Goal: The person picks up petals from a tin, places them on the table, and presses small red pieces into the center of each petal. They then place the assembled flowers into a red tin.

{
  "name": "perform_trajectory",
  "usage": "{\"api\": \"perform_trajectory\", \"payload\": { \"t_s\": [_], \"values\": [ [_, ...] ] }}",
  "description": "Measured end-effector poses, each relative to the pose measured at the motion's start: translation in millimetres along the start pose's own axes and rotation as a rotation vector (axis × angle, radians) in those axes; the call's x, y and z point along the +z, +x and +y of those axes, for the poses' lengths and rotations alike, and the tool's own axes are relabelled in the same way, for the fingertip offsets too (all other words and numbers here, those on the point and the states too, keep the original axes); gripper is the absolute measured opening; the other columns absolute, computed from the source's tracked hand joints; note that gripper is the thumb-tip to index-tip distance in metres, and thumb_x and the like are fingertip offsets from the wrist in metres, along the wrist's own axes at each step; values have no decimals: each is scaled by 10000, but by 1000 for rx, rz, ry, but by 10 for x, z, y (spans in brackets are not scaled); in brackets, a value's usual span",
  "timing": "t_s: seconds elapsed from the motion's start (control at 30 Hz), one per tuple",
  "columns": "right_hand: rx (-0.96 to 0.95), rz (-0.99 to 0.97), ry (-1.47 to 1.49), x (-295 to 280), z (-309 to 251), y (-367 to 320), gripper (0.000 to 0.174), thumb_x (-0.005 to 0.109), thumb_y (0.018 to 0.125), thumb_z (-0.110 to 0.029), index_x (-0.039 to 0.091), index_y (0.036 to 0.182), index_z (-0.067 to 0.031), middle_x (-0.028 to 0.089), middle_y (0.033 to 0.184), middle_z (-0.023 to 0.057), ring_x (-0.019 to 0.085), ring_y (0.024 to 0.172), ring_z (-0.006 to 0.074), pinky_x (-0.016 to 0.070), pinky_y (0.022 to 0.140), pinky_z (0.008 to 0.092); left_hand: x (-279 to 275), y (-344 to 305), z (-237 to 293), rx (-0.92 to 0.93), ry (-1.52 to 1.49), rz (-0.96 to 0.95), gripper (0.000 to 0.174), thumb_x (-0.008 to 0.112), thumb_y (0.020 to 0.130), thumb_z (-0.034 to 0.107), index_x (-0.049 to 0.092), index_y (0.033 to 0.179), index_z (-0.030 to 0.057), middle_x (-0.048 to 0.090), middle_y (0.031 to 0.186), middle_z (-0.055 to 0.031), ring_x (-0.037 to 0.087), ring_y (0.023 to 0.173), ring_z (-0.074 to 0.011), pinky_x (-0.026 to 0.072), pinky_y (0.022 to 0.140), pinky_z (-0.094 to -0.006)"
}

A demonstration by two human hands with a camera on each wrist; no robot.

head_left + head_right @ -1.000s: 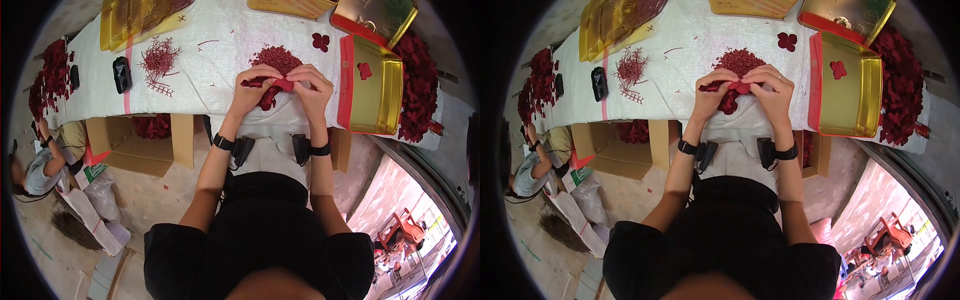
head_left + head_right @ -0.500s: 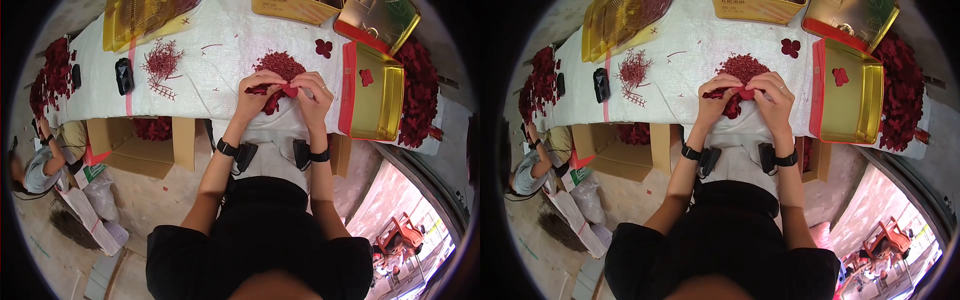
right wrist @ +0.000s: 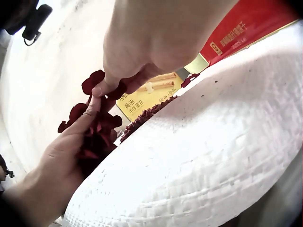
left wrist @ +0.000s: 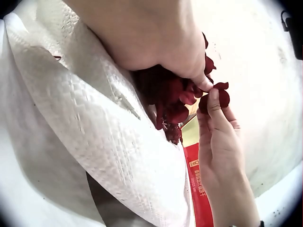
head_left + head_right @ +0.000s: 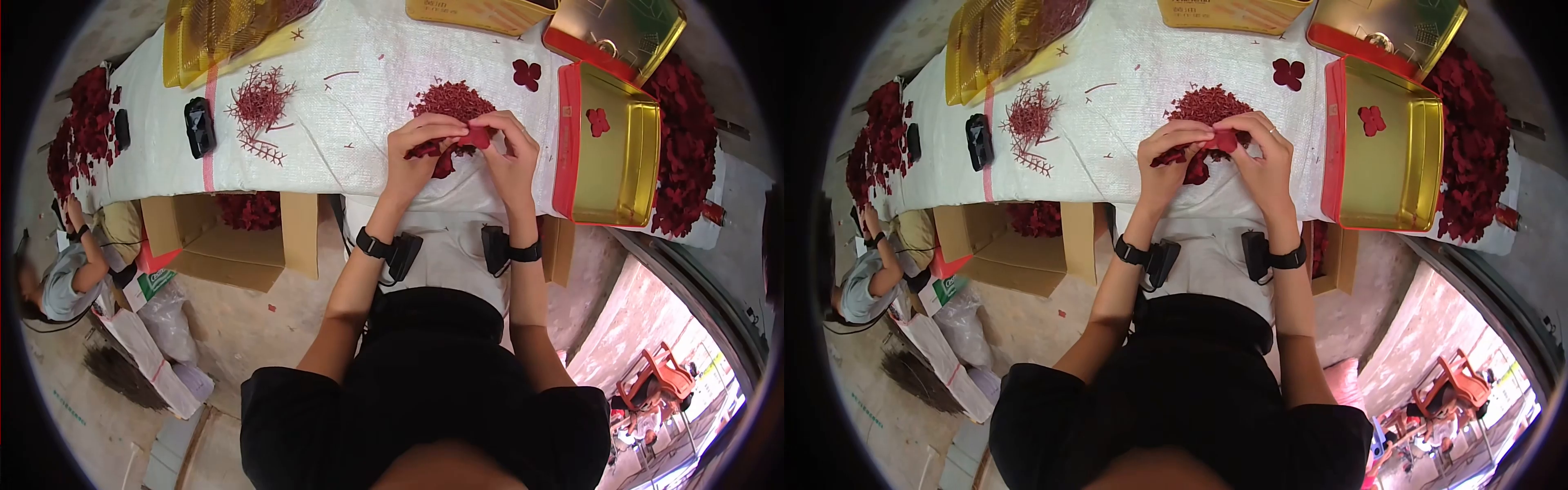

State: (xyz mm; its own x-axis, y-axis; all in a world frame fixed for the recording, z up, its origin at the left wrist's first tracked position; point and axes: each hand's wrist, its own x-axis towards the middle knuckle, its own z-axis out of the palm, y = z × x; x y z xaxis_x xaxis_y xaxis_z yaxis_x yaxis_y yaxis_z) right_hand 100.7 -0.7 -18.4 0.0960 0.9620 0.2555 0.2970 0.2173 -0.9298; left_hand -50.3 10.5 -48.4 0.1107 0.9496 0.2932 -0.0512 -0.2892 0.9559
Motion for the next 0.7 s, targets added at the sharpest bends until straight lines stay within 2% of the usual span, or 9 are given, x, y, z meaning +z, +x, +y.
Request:
{"api": "perform_trajectory", "payload": {
  "t_s": [0.2,0.4,0.5,0.6,0.7],
  "values": [
    [-180,-4,-3,-25,79,11,198,641,648,125,685,794,-1,673,798,85,635,790,210,493,739,291,-9,-18,-57,4,-24,-4,179,687,738,-69,704,890,24,680,898,-104,645,827,-204,508,750,-287],
    [-234,-28,74,-56,117,18,218,635,609,130,710,766,-1,686,788,85,640,774,207,501,732,292,-25,-13,-43,-5,-34,-17,201,673,734,-89,696,903,18,675,896,-109,643,831,-209,503,749,-287],
    [-233,-38,68,-73,111,23,207,635,613,134,703,754,-1,685,782,85,642,768,207,502,733,296,-33,-20,-54,-1,-31,-27,212,660,728,-103,694,898,17,674,897,-108,644,835,-212,503,750,-285],
    [-76,64,74,-4,98,-18,209,629,607,143,698,738,-5,684,775,83,642,767,206,503,735,299,-34,-15,-52,0,-49,-46,214,653,724,-110,693,890,19,674,896,-105,645,839,-212,503,753,-285],
    [-169,36,42,-14,145,-18,199,633,608,143,691,726,-6,683,774,81,640,772,204,502,736,300,-41,-10,-59,-3,-68,-52,215,650,722,-113,694,885,21,675,895,-103,645,841,-211,504,754,-285]
  ]
}}
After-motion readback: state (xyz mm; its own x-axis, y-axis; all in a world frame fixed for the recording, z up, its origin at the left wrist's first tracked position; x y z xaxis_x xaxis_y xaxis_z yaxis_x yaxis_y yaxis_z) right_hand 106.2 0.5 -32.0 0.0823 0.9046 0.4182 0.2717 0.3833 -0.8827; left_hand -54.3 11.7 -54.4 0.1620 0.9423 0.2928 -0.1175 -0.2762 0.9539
